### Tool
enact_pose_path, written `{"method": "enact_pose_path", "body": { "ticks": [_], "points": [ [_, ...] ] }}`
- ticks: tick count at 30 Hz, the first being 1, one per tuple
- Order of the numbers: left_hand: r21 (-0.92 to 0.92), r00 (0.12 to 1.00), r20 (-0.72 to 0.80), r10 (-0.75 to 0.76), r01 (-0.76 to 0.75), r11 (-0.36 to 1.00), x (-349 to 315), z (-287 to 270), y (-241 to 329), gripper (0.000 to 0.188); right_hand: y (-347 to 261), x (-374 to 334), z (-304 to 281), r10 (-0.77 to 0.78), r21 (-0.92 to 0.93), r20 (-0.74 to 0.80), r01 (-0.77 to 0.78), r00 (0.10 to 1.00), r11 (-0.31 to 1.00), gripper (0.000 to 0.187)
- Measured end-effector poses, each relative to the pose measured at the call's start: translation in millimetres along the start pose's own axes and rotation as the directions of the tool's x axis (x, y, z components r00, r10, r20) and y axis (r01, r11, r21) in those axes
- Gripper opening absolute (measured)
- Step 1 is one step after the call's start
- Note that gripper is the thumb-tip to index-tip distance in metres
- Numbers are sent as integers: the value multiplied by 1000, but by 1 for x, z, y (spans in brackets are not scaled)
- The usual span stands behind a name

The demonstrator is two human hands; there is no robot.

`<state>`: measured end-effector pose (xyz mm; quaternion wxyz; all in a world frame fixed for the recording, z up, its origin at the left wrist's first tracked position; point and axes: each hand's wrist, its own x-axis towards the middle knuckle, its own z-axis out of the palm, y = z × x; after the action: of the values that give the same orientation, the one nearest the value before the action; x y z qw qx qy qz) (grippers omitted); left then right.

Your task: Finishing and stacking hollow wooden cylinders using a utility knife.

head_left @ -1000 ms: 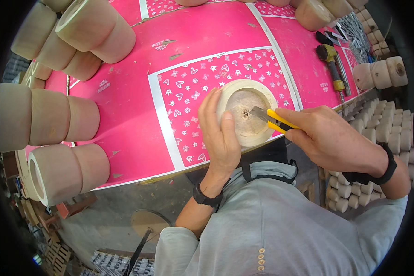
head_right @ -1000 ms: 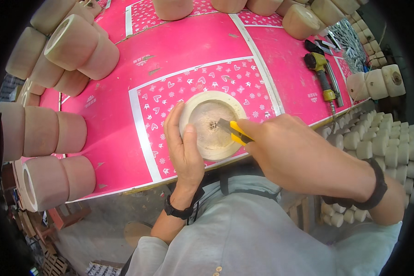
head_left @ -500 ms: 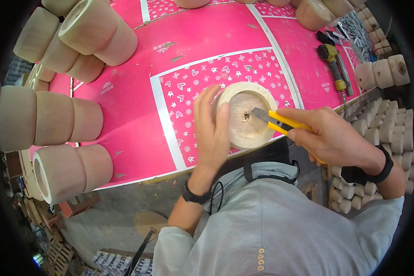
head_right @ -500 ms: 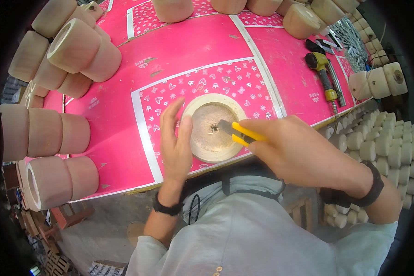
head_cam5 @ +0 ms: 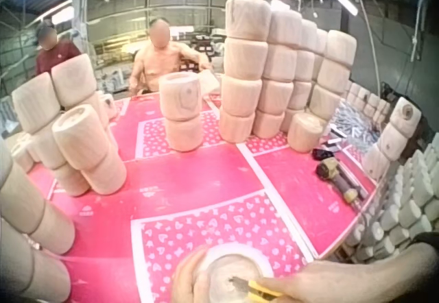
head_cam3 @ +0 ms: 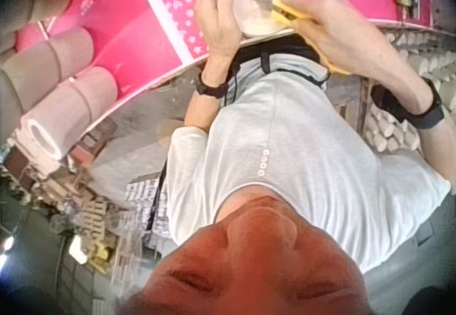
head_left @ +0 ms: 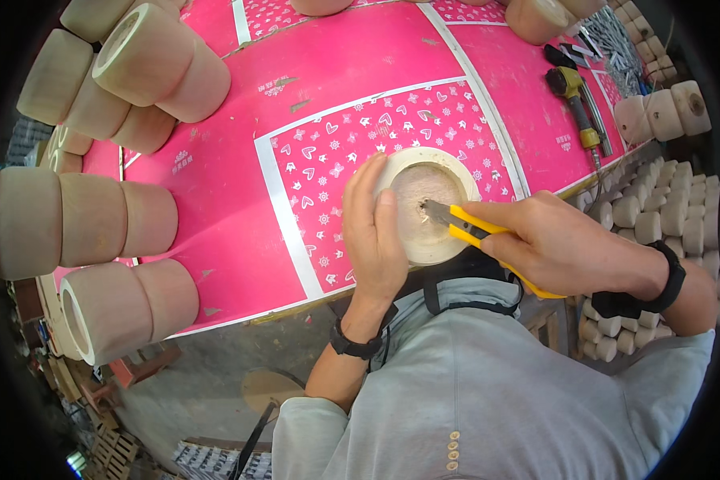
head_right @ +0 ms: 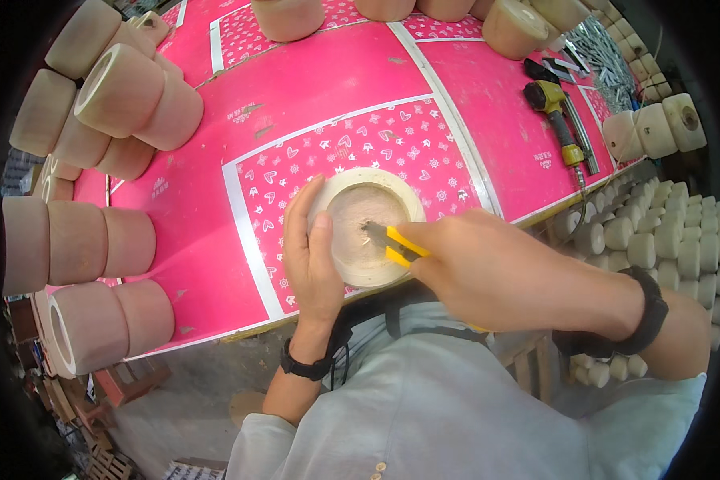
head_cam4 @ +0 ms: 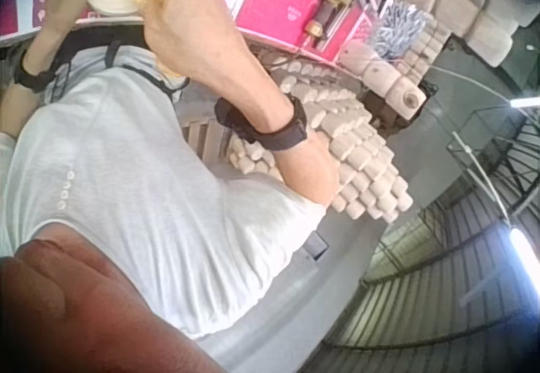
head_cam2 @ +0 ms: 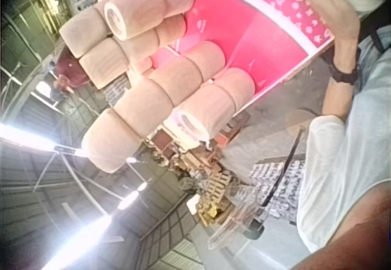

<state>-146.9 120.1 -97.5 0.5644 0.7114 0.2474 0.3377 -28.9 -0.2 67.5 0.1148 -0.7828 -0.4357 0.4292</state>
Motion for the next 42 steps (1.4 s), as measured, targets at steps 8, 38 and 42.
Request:
{"method": "enact_pose_path", "body": {
  "ticks": [8,38,42],
  "points": [
    [74,990,-123,72,-64,995,-27,14,8,37,1,-3,11,94,273,-43,-79,995,959,30],
    [46,1000,-25,-20,21,999,-3,-15,3,50,17,1,-12,-114,-96,-126,102,985,990,40],
    [-37,988,150,26,-21,999,19,-11,-10,43,10,6,-15,-60,-122,-43,54,997,991,41]
  ]
}}
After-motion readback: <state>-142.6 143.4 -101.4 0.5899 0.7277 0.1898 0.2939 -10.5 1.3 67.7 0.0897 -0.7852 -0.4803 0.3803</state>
